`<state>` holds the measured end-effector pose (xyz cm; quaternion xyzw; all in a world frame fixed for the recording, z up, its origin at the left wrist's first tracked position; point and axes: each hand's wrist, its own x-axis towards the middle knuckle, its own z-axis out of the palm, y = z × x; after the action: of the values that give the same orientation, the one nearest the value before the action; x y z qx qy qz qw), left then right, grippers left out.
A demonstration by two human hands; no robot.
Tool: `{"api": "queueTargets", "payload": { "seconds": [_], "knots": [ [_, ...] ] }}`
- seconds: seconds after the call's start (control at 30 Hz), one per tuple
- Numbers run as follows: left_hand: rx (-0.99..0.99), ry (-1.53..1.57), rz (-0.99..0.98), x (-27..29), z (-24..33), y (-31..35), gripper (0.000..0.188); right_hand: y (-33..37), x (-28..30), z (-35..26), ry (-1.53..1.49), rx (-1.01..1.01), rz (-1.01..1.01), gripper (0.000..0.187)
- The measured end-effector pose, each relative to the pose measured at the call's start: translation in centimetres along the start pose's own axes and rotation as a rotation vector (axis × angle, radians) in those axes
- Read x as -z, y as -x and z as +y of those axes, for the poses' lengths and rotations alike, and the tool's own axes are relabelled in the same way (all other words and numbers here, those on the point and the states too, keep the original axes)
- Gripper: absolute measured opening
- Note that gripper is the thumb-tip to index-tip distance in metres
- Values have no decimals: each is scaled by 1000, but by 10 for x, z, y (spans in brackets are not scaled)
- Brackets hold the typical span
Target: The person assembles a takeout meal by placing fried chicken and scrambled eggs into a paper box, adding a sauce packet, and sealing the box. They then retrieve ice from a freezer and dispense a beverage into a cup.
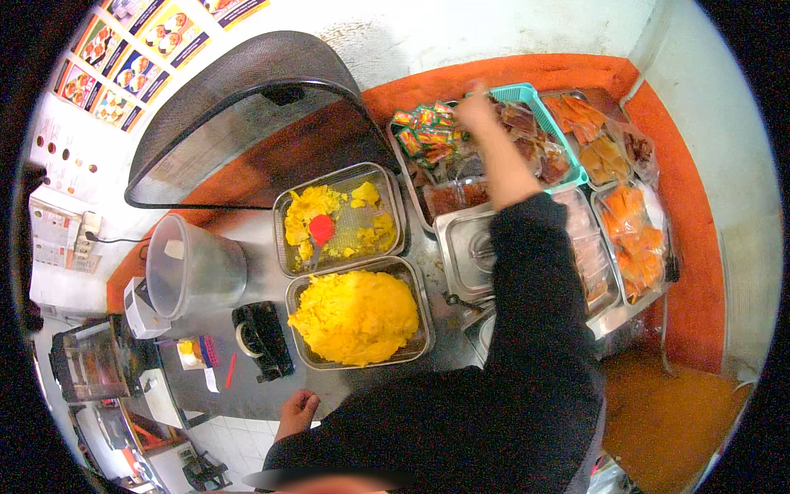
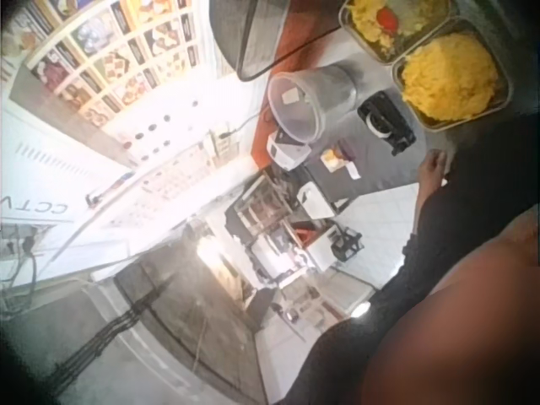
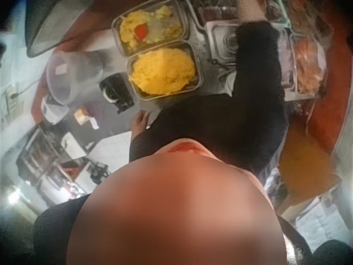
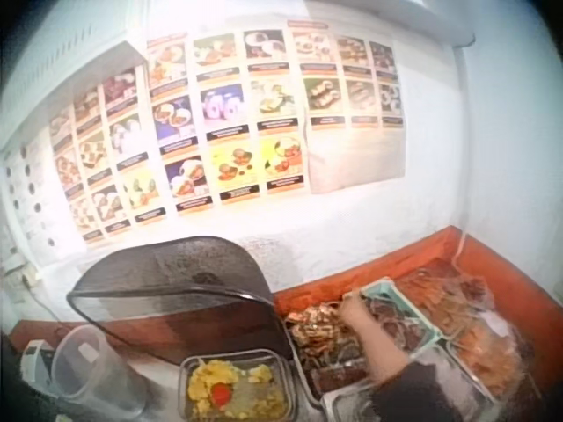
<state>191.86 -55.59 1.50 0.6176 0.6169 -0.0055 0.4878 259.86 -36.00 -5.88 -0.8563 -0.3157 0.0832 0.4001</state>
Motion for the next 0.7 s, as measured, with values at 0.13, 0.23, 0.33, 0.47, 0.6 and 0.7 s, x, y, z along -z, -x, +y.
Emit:
{"api": "queueTargets", "payload": {
  "seconds": [0.13, 0.23, 0.33, 0.47, 0.6, 0.7],
  "knots": [
    [31, 97, -13, 0, -3, 0, 25, 5, 86, 47, 546, 48, 211, 41],
    [-13, 118, -50, 0, -5, 1, 28, 9, 93, 72, 758, 10, 9, 36],
    [40, 200, -55, 0, -5, 3, 26, 7, 77, 75, 871, -12, -179, 39],
    [144, 278, -48, 4, -10, 6, 22, 8, 68, 63, 764, -181, -135, 31],
    [17, 322, 5, 9, -26, 5, 21, 17, 83, 59, 715, -103, 160, 30],
    [26, 360, -1, 10, -42, 4, 21, 32, 110, 55, 526, 33, 296, 31]
  ]
}}
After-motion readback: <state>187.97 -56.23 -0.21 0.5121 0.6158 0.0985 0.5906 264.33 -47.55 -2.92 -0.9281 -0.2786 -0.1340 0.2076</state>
